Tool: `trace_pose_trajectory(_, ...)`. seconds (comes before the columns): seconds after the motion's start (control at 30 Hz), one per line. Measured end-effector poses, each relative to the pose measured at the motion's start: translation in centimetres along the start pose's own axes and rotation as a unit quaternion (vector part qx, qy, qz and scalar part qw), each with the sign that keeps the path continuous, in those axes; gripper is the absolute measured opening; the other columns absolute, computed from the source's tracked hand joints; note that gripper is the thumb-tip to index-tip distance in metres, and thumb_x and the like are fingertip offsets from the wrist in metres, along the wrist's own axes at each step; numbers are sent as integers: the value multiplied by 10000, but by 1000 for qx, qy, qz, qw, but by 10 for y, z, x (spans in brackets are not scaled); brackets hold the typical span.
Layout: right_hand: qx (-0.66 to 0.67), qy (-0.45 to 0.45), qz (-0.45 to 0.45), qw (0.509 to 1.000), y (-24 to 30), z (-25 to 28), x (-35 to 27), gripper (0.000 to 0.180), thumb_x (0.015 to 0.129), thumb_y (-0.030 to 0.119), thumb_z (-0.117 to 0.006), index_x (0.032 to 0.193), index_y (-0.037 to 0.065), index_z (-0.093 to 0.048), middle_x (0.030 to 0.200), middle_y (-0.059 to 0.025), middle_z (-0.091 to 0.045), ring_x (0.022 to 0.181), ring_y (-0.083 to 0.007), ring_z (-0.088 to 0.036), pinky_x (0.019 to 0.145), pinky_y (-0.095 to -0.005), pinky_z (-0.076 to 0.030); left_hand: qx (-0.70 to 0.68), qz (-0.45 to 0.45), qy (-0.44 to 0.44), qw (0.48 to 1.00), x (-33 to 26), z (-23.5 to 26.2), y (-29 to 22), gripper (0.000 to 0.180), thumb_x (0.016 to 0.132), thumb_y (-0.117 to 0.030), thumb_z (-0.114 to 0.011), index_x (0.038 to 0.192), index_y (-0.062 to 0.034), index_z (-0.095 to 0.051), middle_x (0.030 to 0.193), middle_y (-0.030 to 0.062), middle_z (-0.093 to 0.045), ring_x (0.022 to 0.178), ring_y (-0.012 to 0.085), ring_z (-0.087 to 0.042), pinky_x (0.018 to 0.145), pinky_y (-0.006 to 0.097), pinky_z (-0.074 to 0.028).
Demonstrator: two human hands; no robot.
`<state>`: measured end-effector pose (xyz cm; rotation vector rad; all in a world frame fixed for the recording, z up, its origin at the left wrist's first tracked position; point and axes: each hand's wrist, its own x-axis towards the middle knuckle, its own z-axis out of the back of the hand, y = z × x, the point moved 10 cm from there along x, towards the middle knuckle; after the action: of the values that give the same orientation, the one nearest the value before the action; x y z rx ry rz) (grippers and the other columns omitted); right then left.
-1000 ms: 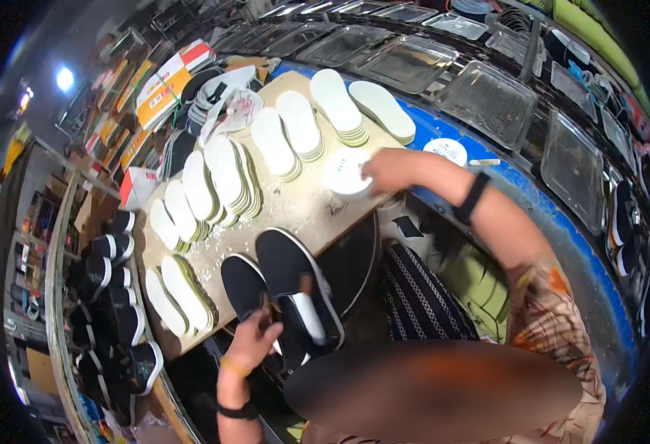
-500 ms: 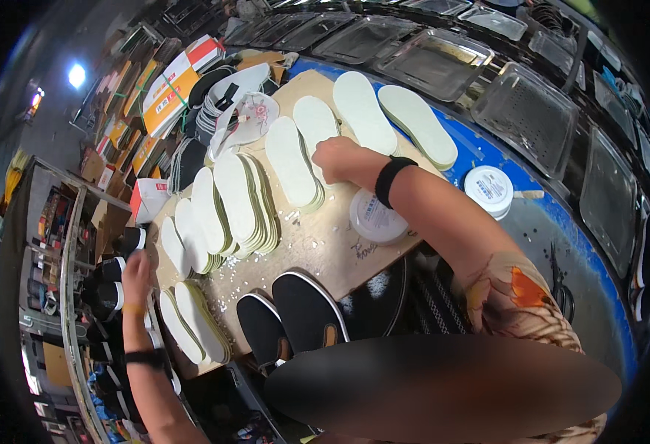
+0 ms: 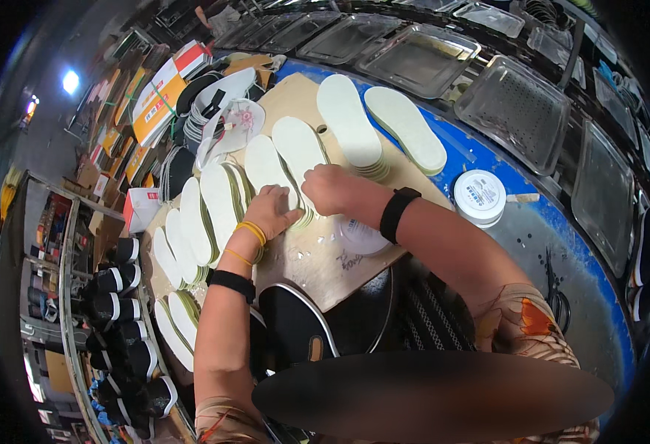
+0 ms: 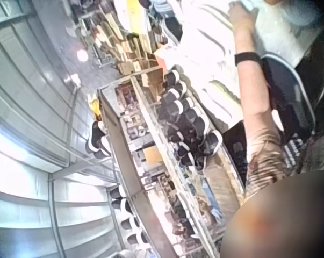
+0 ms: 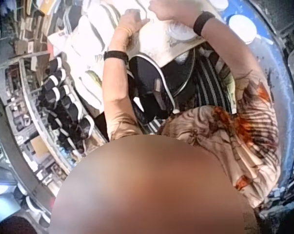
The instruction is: The person trims the edges of shoes using shears, inserts insoles into them by hand, and places the finished shoes onto a moving conveyor tray. They then retrieve more insoles from a higher shelf and arrange them on the workbench.
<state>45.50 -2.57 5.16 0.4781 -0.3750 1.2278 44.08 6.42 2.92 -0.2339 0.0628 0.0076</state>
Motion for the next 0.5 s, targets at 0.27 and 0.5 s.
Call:
trace_pose_trajectory(0.27,-42,24,-45,998,4,37,13,102,662,63,-509,714,63,-597,737,-141,-584,711,-300,-579,629,-406,-463,-23,78,-99,992,-23,53,2,267,798,-199,-499,963,5,-550,991,243,-549,901,388,-539,805,431,-439)
trace_pose_trajectory(0.5,239,-347,-138,896,26,243,-59,210,840,124,-527,1012,38,-611,774,-45,-629,692,-115,-575,628,-245,-457,-198,18,-374,906,-267,207,19,291,899,-230,-470,973,30,-579,762,34,-596,646,92,-512,583,261,-420)
